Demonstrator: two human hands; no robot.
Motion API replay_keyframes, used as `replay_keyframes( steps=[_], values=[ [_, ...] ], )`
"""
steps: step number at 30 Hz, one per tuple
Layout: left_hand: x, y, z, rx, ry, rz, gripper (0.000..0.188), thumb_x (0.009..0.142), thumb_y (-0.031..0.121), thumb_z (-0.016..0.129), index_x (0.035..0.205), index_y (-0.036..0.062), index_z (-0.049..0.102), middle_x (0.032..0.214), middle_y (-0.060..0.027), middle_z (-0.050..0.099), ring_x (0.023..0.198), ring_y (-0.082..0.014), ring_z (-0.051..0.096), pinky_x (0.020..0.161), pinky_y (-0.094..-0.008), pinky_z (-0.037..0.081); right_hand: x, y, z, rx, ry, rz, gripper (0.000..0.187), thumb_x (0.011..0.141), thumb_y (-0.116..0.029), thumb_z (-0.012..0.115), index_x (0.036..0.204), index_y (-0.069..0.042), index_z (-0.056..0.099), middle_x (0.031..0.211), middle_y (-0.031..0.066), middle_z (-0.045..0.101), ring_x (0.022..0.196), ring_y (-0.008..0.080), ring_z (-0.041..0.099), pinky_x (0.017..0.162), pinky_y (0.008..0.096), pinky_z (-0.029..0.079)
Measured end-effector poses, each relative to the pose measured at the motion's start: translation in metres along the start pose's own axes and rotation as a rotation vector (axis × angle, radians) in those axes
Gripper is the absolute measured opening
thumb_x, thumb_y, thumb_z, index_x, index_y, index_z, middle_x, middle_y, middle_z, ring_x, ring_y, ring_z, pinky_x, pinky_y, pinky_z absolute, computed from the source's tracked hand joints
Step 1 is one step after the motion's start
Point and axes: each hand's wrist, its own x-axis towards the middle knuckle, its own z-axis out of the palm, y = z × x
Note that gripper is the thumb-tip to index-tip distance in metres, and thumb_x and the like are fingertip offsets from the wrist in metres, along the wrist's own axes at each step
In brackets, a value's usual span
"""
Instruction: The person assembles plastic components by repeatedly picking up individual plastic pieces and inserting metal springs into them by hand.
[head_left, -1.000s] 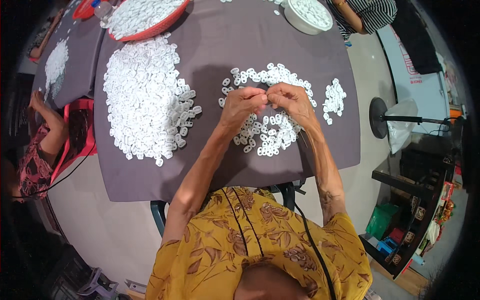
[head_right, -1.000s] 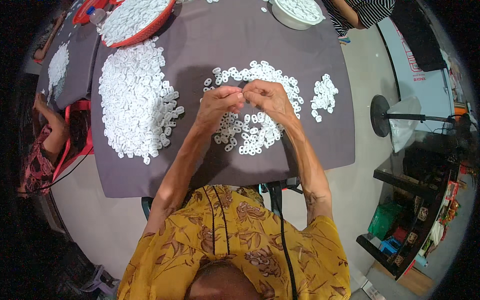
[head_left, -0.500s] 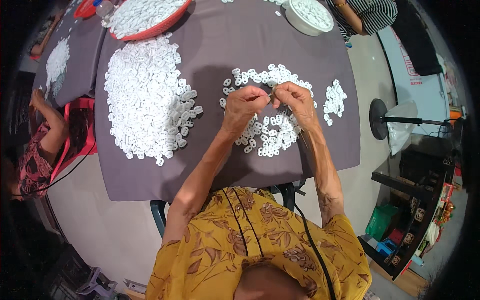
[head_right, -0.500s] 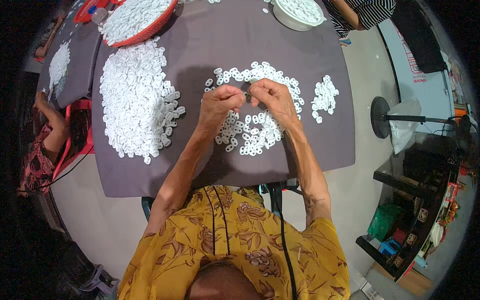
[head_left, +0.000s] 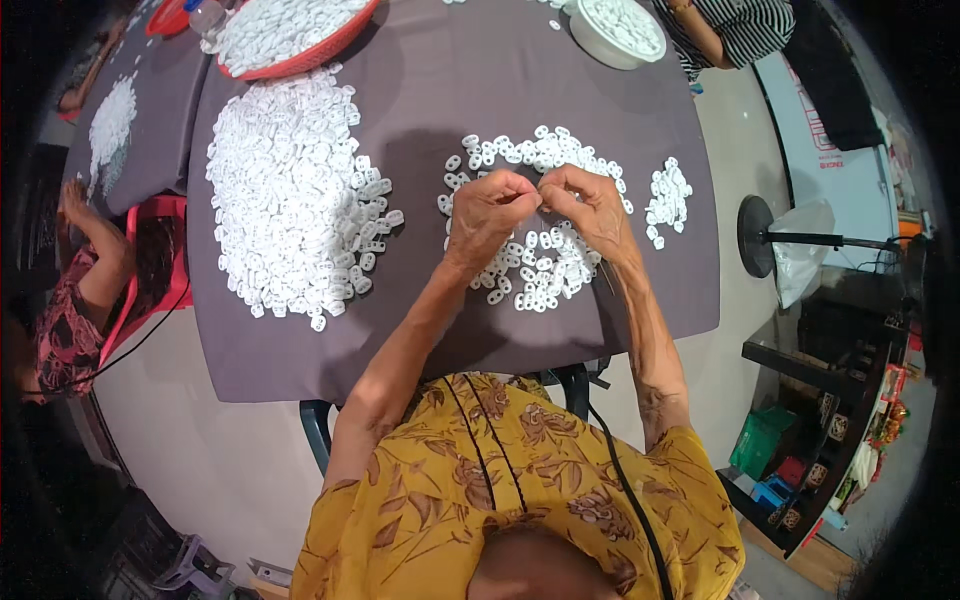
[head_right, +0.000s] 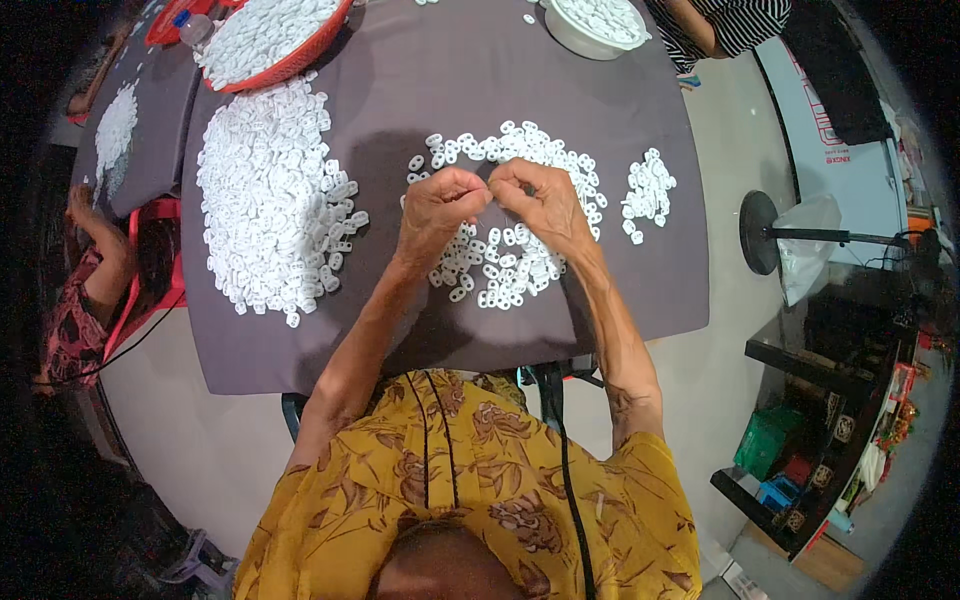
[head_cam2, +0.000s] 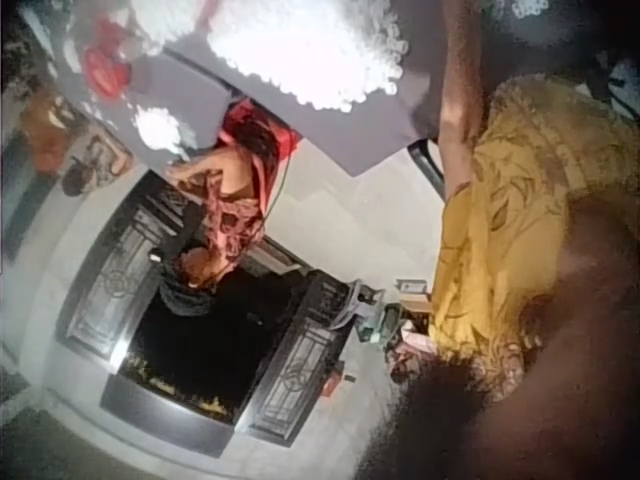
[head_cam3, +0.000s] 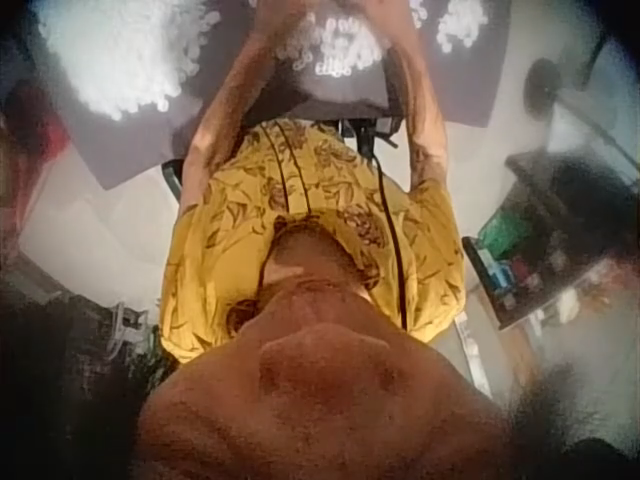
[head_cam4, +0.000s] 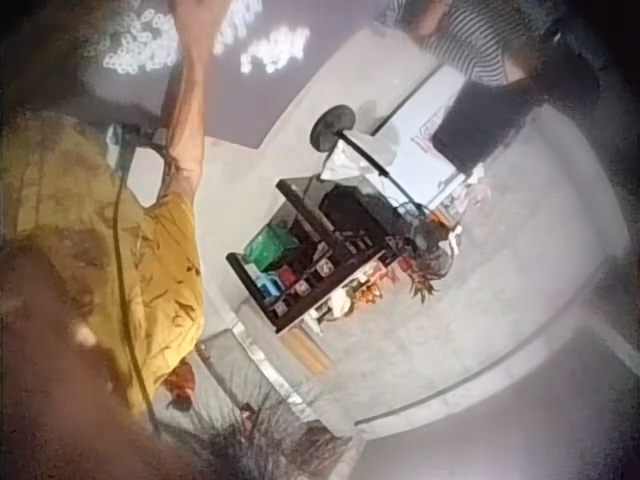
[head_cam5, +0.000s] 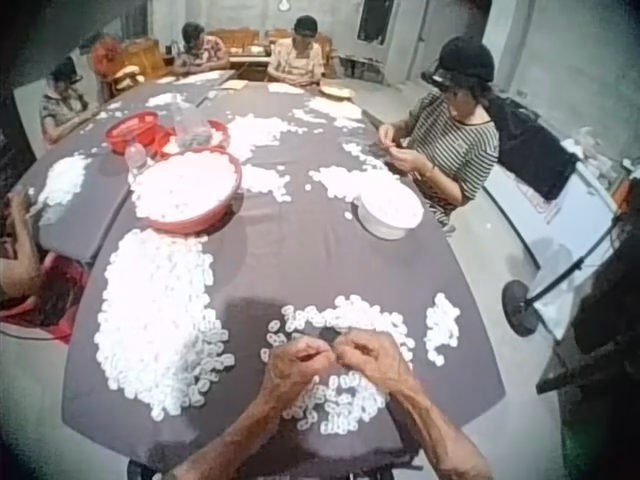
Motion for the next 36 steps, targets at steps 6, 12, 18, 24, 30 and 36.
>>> replay_keyframes(
  steps=[6,12,18,24,30,36],
  values=[
    [0.001,-0.006,0.000,-0.019,0.029,0.065,0.007,0.074,0.008,0.061,0.073,0.0013,0.058,0.065,0.0016,0.057,0.059,-0.0032,0.049,0.052,-0.0187,0.040,0.000,0.000,-0.001,0.187,-0.012,0.100,0.015,0.081,-0.016,0.057,0.076,-0.002,0.060,0.065,0.0009,0.055,0.060,0.0076,0.048,0.053,0.0221,0.038],
    [0.004,-0.012,-0.005,0.271,0.067,0.170,0.009,0.074,0.010,0.060,0.073,0.0014,0.058,0.062,-0.0027,0.057,0.055,-0.0087,0.051,0.052,-0.0250,0.041,-0.006,0.029,-0.012,-0.567,-0.002,-0.320,0.009,0.072,-0.001,0.059,0.080,-0.003,0.062,0.071,0.0070,0.058,0.067,0.0210,0.055,0.063,0.0307,0.044],
    [0.008,-0.023,-0.008,0.434,0.068,0.256,0.009,0.072,0.011,0.059,0.073,0.0026,0.058,0.063,-0.0094,0.056,0.055,-0.0203,0.055,0.053,-0.0314,0.043,-0.011,0.043,-0.003,-0.799,-0.167,-0.477,0.013,0.061,0.002,0.060,0.073,-0.004,0.059,0.066,0.0072,0.049,0.069,0.0239,0.050,0.062,0.0348,0.042],
    [0.005,-0.024,-0.004,0.504,0.115,0.343,0.008,0.072,0.011,0.060,0.071,0.0030,0.059,0.063,-0.0094,0.056,0.058,-0.0235,0.055,0.056,-0.0339,0.044,-0.007,0.049,-0.002,-0.863,-0.162,-0.514,0.009,0.067,0.001,0.058,0.073,-0.003,0.053,0.068,0.0085,0.048,0.070,0.0254,0.049,0.065,0.0354,0.041],
    [-0.005,-0.028,-0.002,0.511,0.030,0.282,0.008,0.072,0.010,0.059,0.071,0.0021,0.059,0.064,-0.0108,0.056,0.060,-0.0252,0.056,0.057,-0.0346,0.044,-0.005,0.048,-0.008,-0.786,-0.136,-0.479,0.013,0.065,0.000,0.060,0.076,-0.004,0.054,0.071,0.0090,0.051,0.072,0.0261,0.050,0.069,0.0359,0.040],
    [-0.002,-0.028,-0.009,0.464,0.028,0.231,0.011,0.072,0.012,0.056,0.073,0.0012,0.060,0.065,-0.0125,0.058,0.061,-0.0255,0.057,0.058,-0.0346,0.044,-0.002,0.049,-0.005,-0.872,-0.194,-0.469,0.010,0.065,-0.002,0.062,0.072,-0.004,0.055,0.070,0.0085,0.050,0.070,0.0247,0.049,0.068,0.0358,0.040]
  ],
)
